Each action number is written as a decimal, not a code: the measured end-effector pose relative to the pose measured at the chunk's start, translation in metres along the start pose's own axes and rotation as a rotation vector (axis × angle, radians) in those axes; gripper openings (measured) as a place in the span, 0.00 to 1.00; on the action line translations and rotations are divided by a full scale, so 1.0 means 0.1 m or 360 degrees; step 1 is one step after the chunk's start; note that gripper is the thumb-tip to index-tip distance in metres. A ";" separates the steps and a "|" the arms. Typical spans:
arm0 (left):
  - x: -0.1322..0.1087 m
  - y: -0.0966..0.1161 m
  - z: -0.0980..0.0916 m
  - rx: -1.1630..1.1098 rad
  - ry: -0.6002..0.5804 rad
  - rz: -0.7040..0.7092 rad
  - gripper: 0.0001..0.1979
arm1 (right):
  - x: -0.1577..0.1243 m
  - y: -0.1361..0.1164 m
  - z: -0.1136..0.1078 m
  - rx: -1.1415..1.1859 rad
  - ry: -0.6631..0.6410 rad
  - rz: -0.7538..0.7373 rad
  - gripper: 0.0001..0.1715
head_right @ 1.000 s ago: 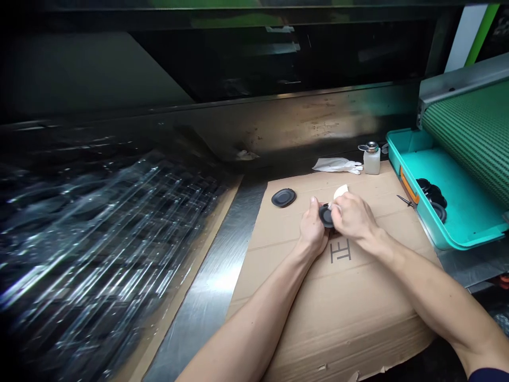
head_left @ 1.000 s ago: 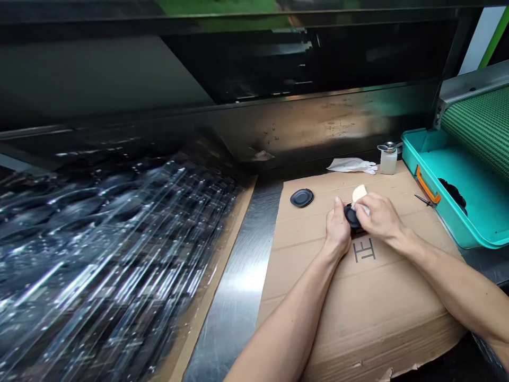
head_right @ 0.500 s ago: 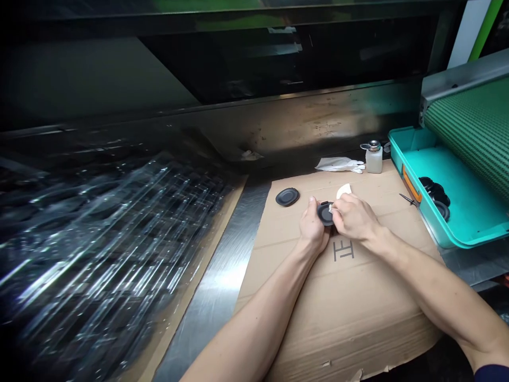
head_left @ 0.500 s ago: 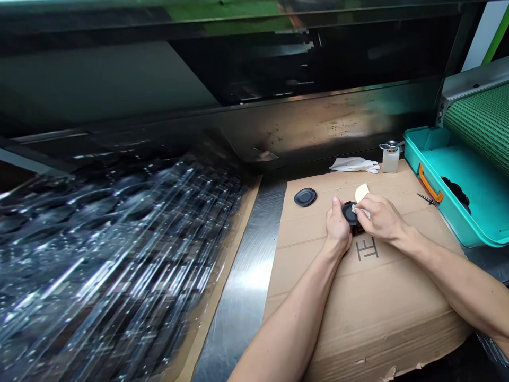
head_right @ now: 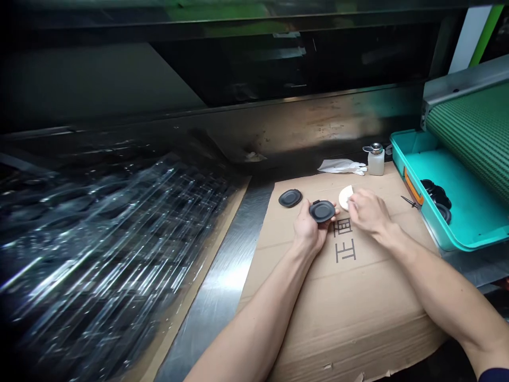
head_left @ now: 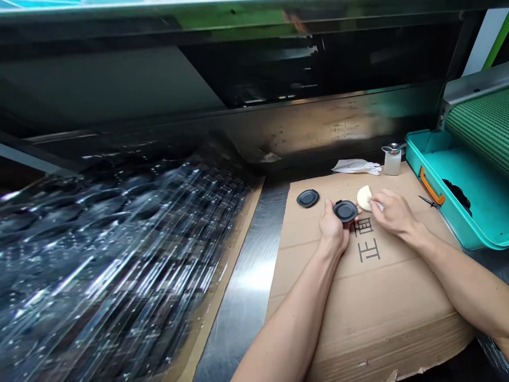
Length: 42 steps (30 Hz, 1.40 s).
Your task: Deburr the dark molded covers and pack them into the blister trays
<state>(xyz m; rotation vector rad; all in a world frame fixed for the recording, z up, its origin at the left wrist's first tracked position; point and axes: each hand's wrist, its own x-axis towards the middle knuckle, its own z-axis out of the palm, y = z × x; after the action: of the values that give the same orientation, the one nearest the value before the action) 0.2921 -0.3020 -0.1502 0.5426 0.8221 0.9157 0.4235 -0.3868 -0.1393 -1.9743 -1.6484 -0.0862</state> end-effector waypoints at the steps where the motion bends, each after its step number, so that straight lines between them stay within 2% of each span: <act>1: 0.00 0.05 -0.02 -0.0005 -0.0029 -0.0073 0.26 | 0.02 0.06 -0.06 -0.0033 0.0028 0.0104 0.14; 4: 0.02 0.17 -0.08 -0.0087 -0.0111 -0.0203 0.29 | 0.05 0.15 -0.22 -0.0153 -0.0056 0.0383 0.18; 7: 0.05 0.22 -0.13 -0.0158 -0.0191 -0.0235 0.30 | 0.06 0.09 -0.26 -0.0335 -0.0165 0.0472 0.26; 10: 0.08 0.21 -0.16 -0.0181 -0.0320 -0.0247 0.31 | 0.09 -0.05 -0.12 -0.0399 -0.0087 0.0388 0.25; 14: 0.08 0.21 -0.17 -0.0222 -0.0473 -0.0204 0.32 | 0.16 -0.20 0.15 -0.0416 -0.0260 0.0305 0.30; 17: 0.10 0.24 -0.20 -0.0230 -0.0467 -0.0152 0.26 | 0.20 -0.16 0.23 -0.0198 -0.0294 0.0316 0.30; 22: 0.16 0.26 -0.22 -0.0292 -0.0446 -0.0162 0.18 | 0.19 -0.08 0.11 0.0509 -0.0065 0.0435 0.38; 23: 0.16 0.25 -0.22 -0.0309 -0.0431 -0.0169 0.17 | 0.17 -0.12 0.08 0.0618 -0.0066 0.0394 0.39; 25: 0.15 0.22 -0.20 -0.0332 -0.0418 -0.0216 0.17 | 0.11 -0.25 0.04 0.0682 -0.0192 0.0201 0.40; 27: 0.12 0.18 -0.19 -0.0313 -0.0459 -0.0313 0.20 | 0.04 -0.40 0.03 0.0540 -0.0381 0.0005 0.35; 29: 0.08 0.15 -0.17 -0.0271 -0.0560 -0.0406 0.23 | 0.00 -0.52 0.05 0.0338 -0.0445 -0.0052 0.27; 31: 0.04 0.13 -0.14 -0.0259 -0.0612 -0.0411 0.23 | 0.02 -0.58 0.06 0.0188 -0.0340 0.0040 0.25; 34: 0.00 0.10 -0.11 -0.0267 -0.0569 -0.0356 0.22 | 0.08 -0.59 0.06 0.0046 -0.0204 0.0224 0.29; 38: 0.01 0.09 -0.11 -0.0280 -0.0602 -0.0326 0.23 | 0.08 -0.60 0.05 -0.0090 -0.0409 0.0238 0.32; 42: 0.04 0.06 -0.12 -0.0257 -0.0561 -0.0286 0.23 | 0.07 -0.58 0.07 -0.0263 -0.0315 0.0366 0.31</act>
<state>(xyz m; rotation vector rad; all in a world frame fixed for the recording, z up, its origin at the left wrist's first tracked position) 0.2809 -0.2946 -0.1544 0.4633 0.4646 0.6880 0.3694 -0.3724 -0.1213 -2.3502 -1.5621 0.0643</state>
